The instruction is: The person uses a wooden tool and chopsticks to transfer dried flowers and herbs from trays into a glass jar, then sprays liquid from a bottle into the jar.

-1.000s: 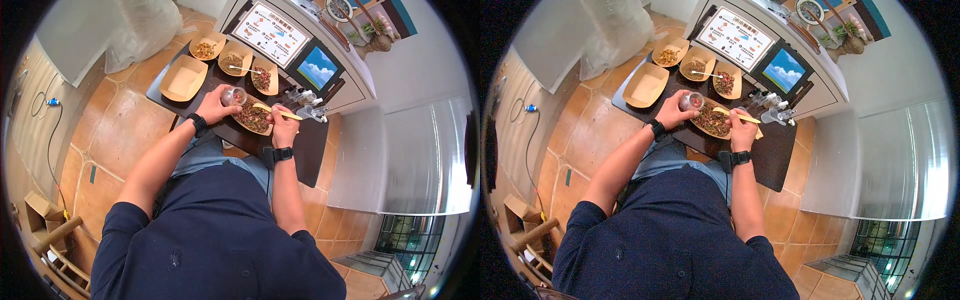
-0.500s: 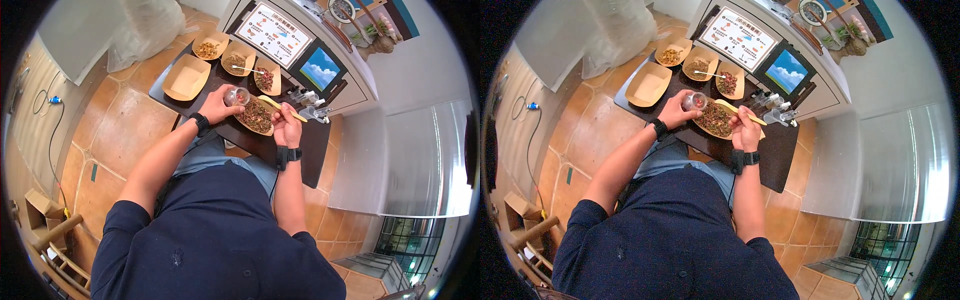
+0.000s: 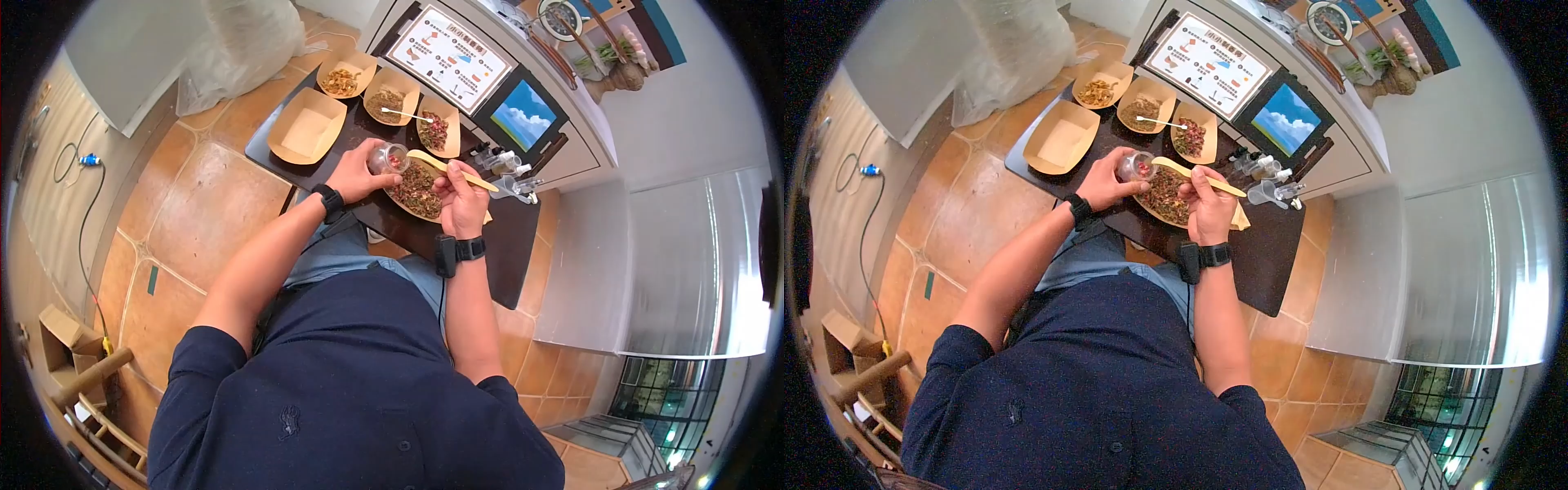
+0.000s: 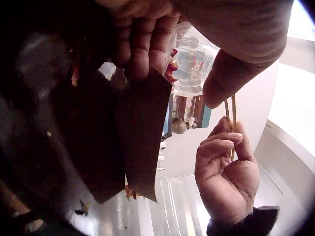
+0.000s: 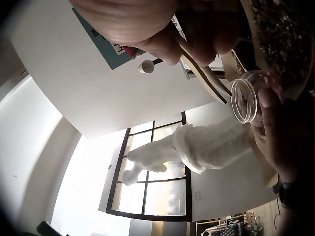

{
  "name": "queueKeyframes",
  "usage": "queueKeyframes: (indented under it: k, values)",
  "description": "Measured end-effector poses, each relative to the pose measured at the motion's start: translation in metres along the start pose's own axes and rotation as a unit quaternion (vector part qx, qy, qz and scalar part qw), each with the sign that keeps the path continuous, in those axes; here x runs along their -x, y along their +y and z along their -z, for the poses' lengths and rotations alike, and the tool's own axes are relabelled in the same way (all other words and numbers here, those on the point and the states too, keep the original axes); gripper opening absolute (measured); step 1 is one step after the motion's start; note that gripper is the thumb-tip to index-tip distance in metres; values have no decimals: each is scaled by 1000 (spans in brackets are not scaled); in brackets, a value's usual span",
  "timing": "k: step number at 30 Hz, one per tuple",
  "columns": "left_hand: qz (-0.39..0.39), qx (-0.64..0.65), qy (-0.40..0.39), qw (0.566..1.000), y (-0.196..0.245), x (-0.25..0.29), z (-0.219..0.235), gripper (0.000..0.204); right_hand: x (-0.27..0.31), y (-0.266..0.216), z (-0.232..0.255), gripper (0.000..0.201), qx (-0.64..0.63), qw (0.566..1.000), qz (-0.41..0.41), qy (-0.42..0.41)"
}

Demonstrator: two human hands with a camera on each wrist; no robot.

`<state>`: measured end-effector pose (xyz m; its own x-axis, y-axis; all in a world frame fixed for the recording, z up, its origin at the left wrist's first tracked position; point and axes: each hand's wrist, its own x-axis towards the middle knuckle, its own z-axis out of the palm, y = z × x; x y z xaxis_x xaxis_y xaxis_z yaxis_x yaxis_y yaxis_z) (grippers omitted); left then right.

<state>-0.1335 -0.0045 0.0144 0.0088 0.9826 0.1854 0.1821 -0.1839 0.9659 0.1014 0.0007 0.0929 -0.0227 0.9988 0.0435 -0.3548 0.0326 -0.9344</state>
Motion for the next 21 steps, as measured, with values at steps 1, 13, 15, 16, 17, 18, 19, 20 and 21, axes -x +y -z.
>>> queueKeyframes:
  k: [1, 13, 15, 16, 17, 18, 19, 20, 21]
  values:
    - [-1, 1, -1, 1000, 1, 1, 0, 86, 1, -2, 0, 21, -1, 1000, 1, 1]
    - [-5, 1, 2, 1000, 1, 1, -1, 76, -1, -7, 37, 18, 244, 958, 83, 128]
    - [2, 14, -5, 1000, 1, 0, -1, 76, 2, -7, 40, 17, 260, 954, 58, 134]
    - [2, 14, -5, 1000, 1, 0, -1, 76, 3, -6, 41, 17, 260, 955, 58, 134]
    - [2, 10, -2, 1000, 1, 0, -1, 76, 4, -5, 42, 16, 265, 952, 60, 139]
    - [3, 6, 0, 1000, 1, 1, -1, 76, 5, -4, 43, 15, 271, 950, 61, 144]
    - [4, 6, -2, 1000, 1, 1, -1, 76, 6, -4, 43, 15, 270, 950, 60, 145]
    - [4, -1, -3, 1000, 1, 1, 0, 76, 6, -3, 44, 15, 279, 949, 53, 139]
    - [4, -8, -3, 1000, 2, 0, 0, 75, 6, -3, 44, 14, 288, 947, 46, 133]
